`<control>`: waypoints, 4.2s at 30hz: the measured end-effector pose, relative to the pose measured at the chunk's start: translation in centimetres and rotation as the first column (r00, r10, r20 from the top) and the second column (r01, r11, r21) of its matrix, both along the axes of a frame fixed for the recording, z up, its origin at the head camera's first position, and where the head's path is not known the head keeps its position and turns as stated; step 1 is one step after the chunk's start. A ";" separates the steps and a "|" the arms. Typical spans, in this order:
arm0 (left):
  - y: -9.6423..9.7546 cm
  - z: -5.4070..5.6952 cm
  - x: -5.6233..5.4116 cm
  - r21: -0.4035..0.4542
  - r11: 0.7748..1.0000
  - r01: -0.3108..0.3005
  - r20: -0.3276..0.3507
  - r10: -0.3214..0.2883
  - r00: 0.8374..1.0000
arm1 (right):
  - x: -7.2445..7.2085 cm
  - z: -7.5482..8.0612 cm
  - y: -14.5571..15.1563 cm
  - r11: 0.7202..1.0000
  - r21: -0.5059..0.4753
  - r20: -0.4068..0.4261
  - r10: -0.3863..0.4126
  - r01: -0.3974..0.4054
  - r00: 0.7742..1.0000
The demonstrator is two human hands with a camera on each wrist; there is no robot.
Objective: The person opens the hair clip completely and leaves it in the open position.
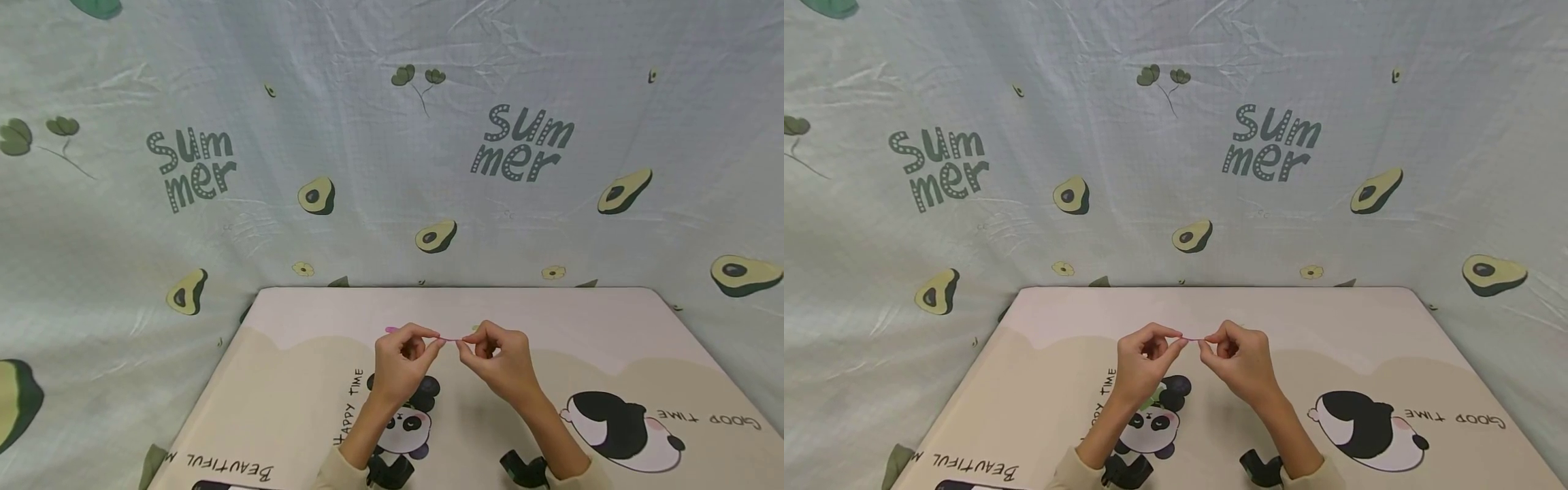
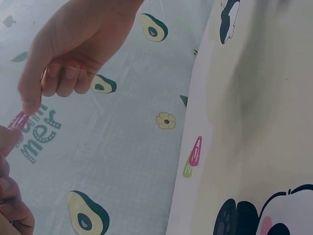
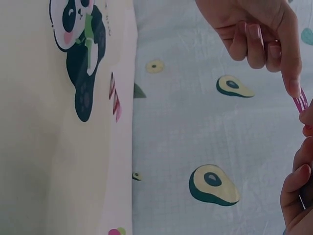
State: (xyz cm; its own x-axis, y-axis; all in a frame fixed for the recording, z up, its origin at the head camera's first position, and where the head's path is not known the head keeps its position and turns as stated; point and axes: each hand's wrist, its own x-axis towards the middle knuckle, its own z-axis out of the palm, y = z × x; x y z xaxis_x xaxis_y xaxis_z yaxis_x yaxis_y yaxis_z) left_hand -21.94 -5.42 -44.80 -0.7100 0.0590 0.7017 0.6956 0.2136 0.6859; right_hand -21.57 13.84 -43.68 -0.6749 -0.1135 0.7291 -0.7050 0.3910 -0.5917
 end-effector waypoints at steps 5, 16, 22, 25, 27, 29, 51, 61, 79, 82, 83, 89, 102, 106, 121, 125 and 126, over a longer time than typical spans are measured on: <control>0.0 -0.1 0.0 0.001 1.000 -0.007 -0.016 0.007 1.000 | 0.2 0.2 -0.1 1.000 -0.009 -0.015 -0.015 0.015 1.000; 0.2 -0.1 -0.1 0.001 1.000 -0.031 -0.059 0.031 0.998 | 0.2 0.1 -0.4 0.999 -0.031 -0.064 -0.035 0.033 0.997; 0.2 -0.1 0.0 0.002 0.999 -0.042 -0.081 0.042 0.996 | 0.3 0.1 -0.6 0.998 -0.044 -0.065 -0.045 0.042 0.997; 0.2 -0.1 0.0 0.004 0.999 -0.047 -0.082 0.047 0.996 | 0.2 0.0 -0.7 0.998 -0.051 -0.071 -0.050 0.047 0.996; 0.3 -0.1 0.0 0.004 0.999 -0.050 -0.082 0.050 0.995 | 0.1 -0.1 -0.7 0.997 -0.055 -0.075 -0.052 0.048 0.996; 0.3 -0.1 0.1 0.002 0.999 -0.054 -0.085 0.054 0.995 | 0.1 -0.2 -0.8 0.997 -0.058 -0.080 -0.053 0.049 0.995; 0.3 -0.1 0.1 0.008 0.998 -0.070 -0.083 0.070 0.994 | 0.1 -0.3 -1.0 0.995 -0.067 -0.090 -0.080 0.074 0.993; 0.4 -0.1 0.1 0.015 0.997 -0.078 -0.100 0.079 0.992 | 0.1 -0.2 -1.1 0.994 -0.073 -0.087 -0.085 0.079 0.993; 0.5 -0.2 0.1 0.014 0.996 -0.091 -0.101 0.092 0.991 | 0.2 -0.4 -1.2 0.993 -0.083 -0.081 -0.092 0.085 0.992; 0.4 -0.2 0.2 0.019 0.996 -0.090 -0.107 0.091 0.990 | 0.4 -0.4 -1.3 0.993 -0.084 -0.078 -0.092 0.085 0.993; 0.4 -0.2 0.3 0.019 0.996 -0.089 -0.108 0.091 0.990 | 0.4 -0.4 -1.3 0.993 -0.085 -0.076 -0.090 0.084 0.993; 0.3 -0.1 0.5 0.016 0.996 -0.089 -0.109 0.090 0.990 | 0.7 -0.4 -1.4 0.993 -0.085 -0.079 -0.094 0.087 0.992; 0.3 -0.2 0.5 0.027 0.997 -0.075 -0.122 0.078 0.989 | 0.6 -0.5 -1.4 0.993 -0.083 -0.114 -0.096 0.087 0.989; 0.3 -0.2 0.6 0.026 0.997 -0.068 -0.117 0.070 0.991 | 0.5 -0.6 -1.3 0.993 -0.083 -0.119 -0.099 0.089 0.988; 0.4 -0.2 0.8 0.019 0.997 -0.079 -0.100 0.080 0.992 | 0.6 -0.6 -1.2 0.993 -0.088 -0.118 -0.089 0.079 0.989; 0.5 -0.1 0.8 0.014 0.997 -0.081 -0.095 0.082 0.992 | 0.6 -0.6 -1.2 0.993 -0.087 -0.122 -0.089 0.079 0.989; 0.5 -0.1 0.8 0.014 0.997 -0.082 -0.093 0.083 0.992 | 0.6 -0.6 -1.2 0.993 -0.087 -0.122 -0.088 0.078 0.989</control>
